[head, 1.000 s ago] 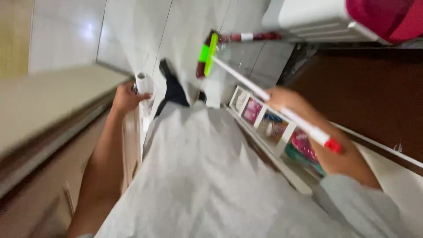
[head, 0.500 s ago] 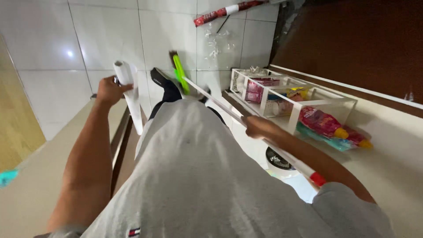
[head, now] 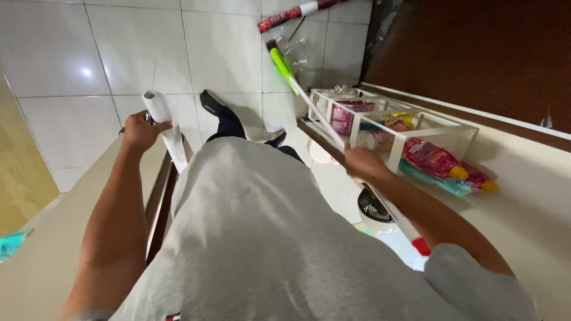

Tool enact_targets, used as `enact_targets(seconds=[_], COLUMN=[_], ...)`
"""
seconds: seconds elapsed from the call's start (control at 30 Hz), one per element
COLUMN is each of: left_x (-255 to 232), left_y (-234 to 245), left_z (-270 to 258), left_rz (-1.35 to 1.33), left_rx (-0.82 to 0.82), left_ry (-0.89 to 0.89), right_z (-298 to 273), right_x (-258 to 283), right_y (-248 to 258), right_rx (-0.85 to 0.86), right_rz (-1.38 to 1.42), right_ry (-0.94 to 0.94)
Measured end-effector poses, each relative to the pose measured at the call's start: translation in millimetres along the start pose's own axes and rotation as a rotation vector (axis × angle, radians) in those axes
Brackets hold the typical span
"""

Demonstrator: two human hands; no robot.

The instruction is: The recorder uses a knife to cut and modify a white pipe with tape, then sweeps the tiled floor with a broom.

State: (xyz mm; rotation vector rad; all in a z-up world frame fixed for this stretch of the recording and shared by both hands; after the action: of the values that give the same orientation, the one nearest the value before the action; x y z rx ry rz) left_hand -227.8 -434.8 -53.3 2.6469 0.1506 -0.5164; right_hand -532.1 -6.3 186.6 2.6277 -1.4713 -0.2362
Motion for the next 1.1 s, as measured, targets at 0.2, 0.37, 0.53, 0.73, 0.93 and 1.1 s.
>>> enact_targets(seconds=[0.2, 0.37, 0.53, 0.73, 0.93, 1.1], left_x=[6, 23, 23, 31, 66, 64], left_y=[-2, -5, -4, -4, 2, 13], left_z=[-7, -1, -17, -35, -15, -20], left_rz=[-0.054, -0.044, -0.061, -0.068, -0.064, -0.108], left_rx=[0.032, -0.023, -0.021, -0.034, -0.054, -0.085], left_ry=[-0.034, -0.107, -0.048, -0.107, -0.034, -0.01], right_z=[-18, 50, 94, 165, 135, 74], right_x=[10, -15, -73, -133, -147, -154], right_y=[7, 4, 19, 27, 44, 67], right_rx=[0.01, 0.025, -0.088, -0.243, -0.262, -0.139], right_rz=[-0.017, -0.057, -0.073, -0.031, -0.141, -0.211], right_ry=[0.051, 0.138, 0.066, -0.036, -0.062, -0.055])
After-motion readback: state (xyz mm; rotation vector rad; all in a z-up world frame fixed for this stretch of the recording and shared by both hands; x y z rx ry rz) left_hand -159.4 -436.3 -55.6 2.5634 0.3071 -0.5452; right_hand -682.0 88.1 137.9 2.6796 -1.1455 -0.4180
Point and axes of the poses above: each hand's wrist, its own z-axis towards the middle knuckle, its own y-axis out of the back of the hand, x = y × z, the point moved 1 cm from there along z, towards the middle knuckle, and after that the axes turned 12 degrees about y, right-handed, at the moved point
